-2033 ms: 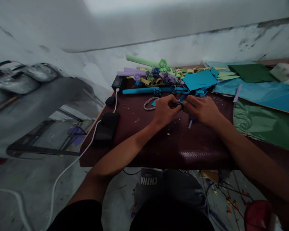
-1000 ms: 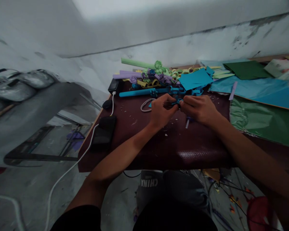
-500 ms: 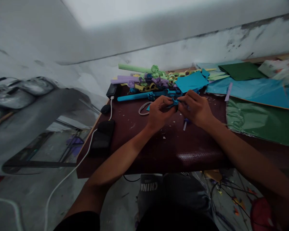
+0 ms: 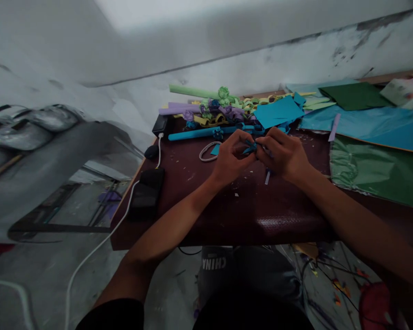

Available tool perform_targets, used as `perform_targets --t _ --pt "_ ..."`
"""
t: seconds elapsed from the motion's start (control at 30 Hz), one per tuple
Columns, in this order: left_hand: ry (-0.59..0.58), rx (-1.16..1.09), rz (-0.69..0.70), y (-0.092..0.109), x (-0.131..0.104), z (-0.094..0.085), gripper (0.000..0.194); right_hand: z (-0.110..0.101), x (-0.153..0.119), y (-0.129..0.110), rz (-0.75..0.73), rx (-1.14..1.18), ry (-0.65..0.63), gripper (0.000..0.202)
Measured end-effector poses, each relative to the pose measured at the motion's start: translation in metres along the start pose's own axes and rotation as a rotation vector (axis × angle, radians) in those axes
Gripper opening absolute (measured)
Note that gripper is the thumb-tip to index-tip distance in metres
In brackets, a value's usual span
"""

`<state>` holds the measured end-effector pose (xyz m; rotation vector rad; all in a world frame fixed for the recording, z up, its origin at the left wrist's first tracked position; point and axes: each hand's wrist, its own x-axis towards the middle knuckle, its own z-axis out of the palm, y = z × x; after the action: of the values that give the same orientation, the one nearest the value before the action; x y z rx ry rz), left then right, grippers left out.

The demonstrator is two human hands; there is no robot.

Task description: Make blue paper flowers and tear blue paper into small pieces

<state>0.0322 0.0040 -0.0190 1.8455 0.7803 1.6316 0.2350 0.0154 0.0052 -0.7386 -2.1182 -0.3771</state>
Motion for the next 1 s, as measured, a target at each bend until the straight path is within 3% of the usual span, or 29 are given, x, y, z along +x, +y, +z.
perform_targets --t 0.17,0.5,0.73,0.9,1.0 --pt "-0.030 -0.001 -0.078 0.003 0.001 -0.004 0.028 -0.004 0.003 -0.003 0.024 0.056 -0.047 0.020" --pt "-0.045 0.013 -0.046 0.001 0.004 -0.006 0.021 -0.007 0.007 -0.013 0.111 0.099 0.040 0.017" --pt "-0.064 0.010 -0.068 0.003 0.004 -0.006 0.022 -0.006 0.007 -0.016 0.179 0.118 0.032 0.017" --pt "-0.072 -0.031 -0.105 0.001 0.005 -0.009 0.020 -0.012 0.009 -0.003 0.065 0.259 -0.066 0.017" --pt "-0.021 -0.020 -0.107 -0.002 0.005 -0.011 0.037 -0.017 0.011 0.004 0.037 0.290 -0.086 0.021"
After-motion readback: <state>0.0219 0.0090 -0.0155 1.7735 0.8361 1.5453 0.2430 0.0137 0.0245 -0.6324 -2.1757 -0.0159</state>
